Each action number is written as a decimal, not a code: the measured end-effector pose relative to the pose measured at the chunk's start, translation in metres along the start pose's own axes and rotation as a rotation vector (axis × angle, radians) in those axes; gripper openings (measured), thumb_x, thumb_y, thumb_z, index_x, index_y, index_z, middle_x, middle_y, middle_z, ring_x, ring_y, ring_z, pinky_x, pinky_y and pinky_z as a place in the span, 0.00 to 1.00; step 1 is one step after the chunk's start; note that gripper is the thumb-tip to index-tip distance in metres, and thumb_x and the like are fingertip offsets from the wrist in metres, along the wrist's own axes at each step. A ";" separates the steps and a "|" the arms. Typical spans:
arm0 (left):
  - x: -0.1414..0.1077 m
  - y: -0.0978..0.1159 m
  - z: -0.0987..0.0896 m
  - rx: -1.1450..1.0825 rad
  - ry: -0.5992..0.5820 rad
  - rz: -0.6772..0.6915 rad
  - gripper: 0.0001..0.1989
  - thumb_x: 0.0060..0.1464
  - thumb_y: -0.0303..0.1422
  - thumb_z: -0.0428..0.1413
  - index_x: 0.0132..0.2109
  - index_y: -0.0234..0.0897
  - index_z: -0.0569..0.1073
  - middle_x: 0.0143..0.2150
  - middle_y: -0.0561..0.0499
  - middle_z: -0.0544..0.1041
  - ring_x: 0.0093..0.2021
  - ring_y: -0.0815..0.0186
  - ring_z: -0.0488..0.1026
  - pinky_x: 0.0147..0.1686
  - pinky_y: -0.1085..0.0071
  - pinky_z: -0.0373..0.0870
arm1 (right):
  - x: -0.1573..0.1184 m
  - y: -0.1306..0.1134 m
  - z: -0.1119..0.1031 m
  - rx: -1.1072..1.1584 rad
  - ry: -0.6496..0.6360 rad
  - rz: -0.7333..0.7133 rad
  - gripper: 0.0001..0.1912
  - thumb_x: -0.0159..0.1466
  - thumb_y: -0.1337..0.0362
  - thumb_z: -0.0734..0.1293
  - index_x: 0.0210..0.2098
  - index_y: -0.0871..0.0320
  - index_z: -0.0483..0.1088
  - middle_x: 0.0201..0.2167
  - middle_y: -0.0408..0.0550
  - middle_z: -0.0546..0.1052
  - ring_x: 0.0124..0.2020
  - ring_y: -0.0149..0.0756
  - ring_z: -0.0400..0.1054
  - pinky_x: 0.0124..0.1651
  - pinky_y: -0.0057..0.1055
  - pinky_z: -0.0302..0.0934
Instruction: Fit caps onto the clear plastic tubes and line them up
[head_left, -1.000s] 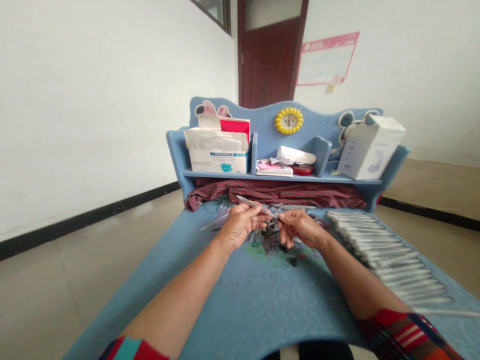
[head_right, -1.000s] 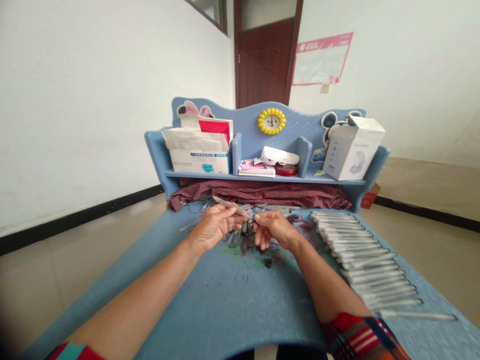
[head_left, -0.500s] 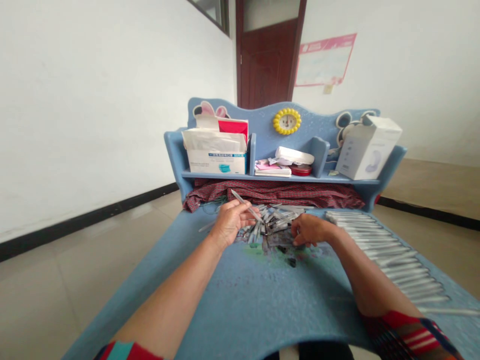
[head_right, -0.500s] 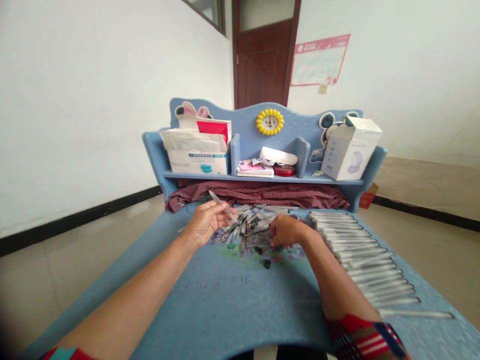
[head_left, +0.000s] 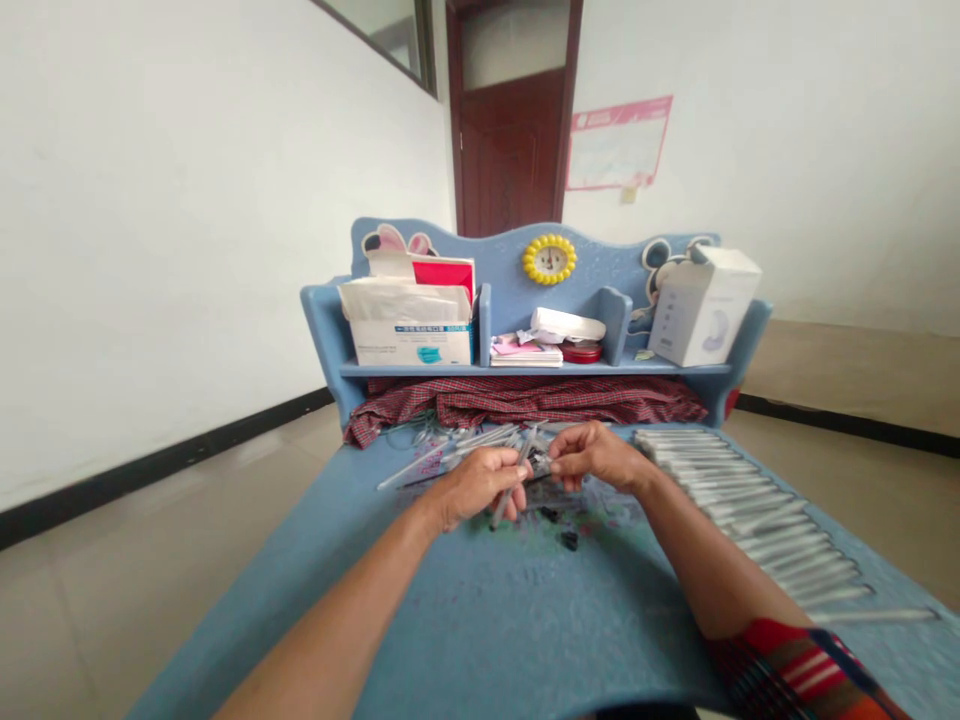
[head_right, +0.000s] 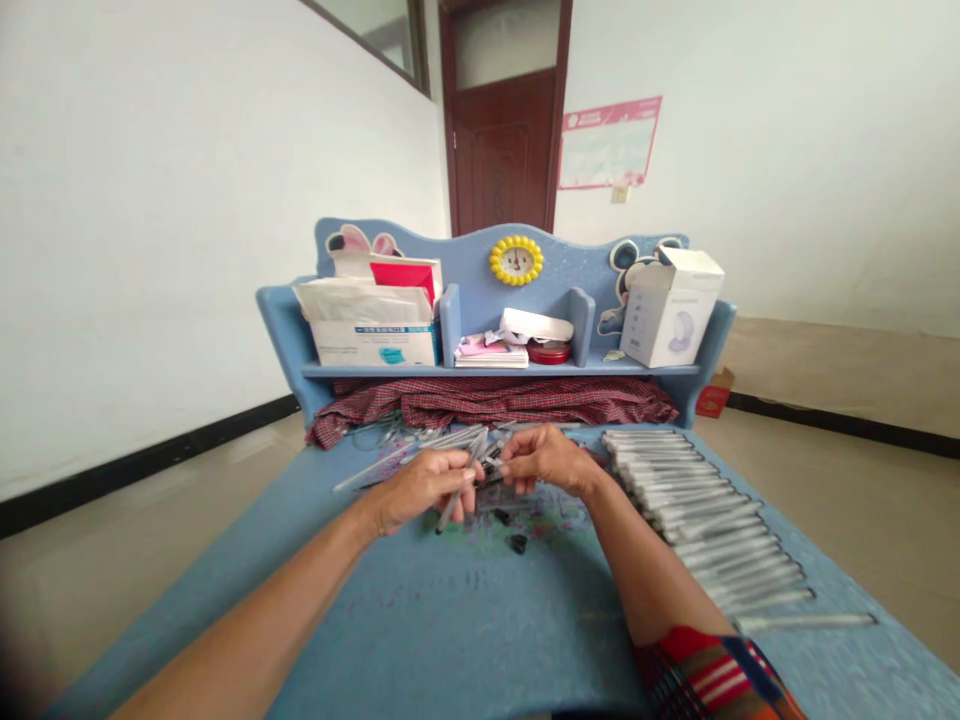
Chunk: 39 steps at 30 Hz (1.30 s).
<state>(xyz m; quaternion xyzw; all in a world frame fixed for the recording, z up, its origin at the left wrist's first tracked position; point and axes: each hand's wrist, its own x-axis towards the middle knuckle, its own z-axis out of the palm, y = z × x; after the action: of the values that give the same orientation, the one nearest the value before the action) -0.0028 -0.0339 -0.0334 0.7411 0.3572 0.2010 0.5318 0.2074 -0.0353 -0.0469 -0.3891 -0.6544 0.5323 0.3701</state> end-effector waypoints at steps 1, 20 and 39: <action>0.000 0.000 0.000 0.060 -0.013 0.012 0.13 0.52 0.39 0.48 0.34 0.32 0.68 0.24 0.51 0.73 0.18 0.72 0.67 0.17 0.78 0.57 | 0.000 0.000 -0.001 0.019 0.021 -0.029 0.14 0.46 0.60 0.71 0.28 0.63 0.69 0.18 0.42 0.73 0.15 0.27 0.65 0.19 0.23 0.58; -0.004 0.007 -0.006 0.148 -0.008 0.040 0.12 0.51 0.40 0.49 0.35 0.34 0.65 0.21 0.54 0.72 0.16 0.76 0.56 0.17 0.78 0.49 | 0.000 0.004 -0.011 0.070 0.226 -0.112 0.12 0.45 0.60 0.72 0.22 0.64 0.72 0.15 0.43 0.70 0.14 0.25 0.60 0.18 0.24 0.54; -0.004 0.006 -0.005 0.234 -0.060 0.010 0.13 0.51 0.39 0.49 0.32 0.33 0.71 0.18 0.55 0.71 0.15 0.75 0.56 0.17 0.78 0.51 | -0.004 -0.002 -0.005 -0.018 0.080 -0.041 0.16 0.46 0.55 0.71 0.22 0.64 0.70 0.14 0.42 0.70 0.13 0.23 0.59 0.17 0.22 0.52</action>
<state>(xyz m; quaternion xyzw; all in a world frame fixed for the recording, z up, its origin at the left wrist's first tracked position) -0.0065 -0.0350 -0.0253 0.8056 0.3585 0.1385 0.4510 0.2136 -0.0373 -0.0448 -0.3999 -0.6518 0.5025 0.4035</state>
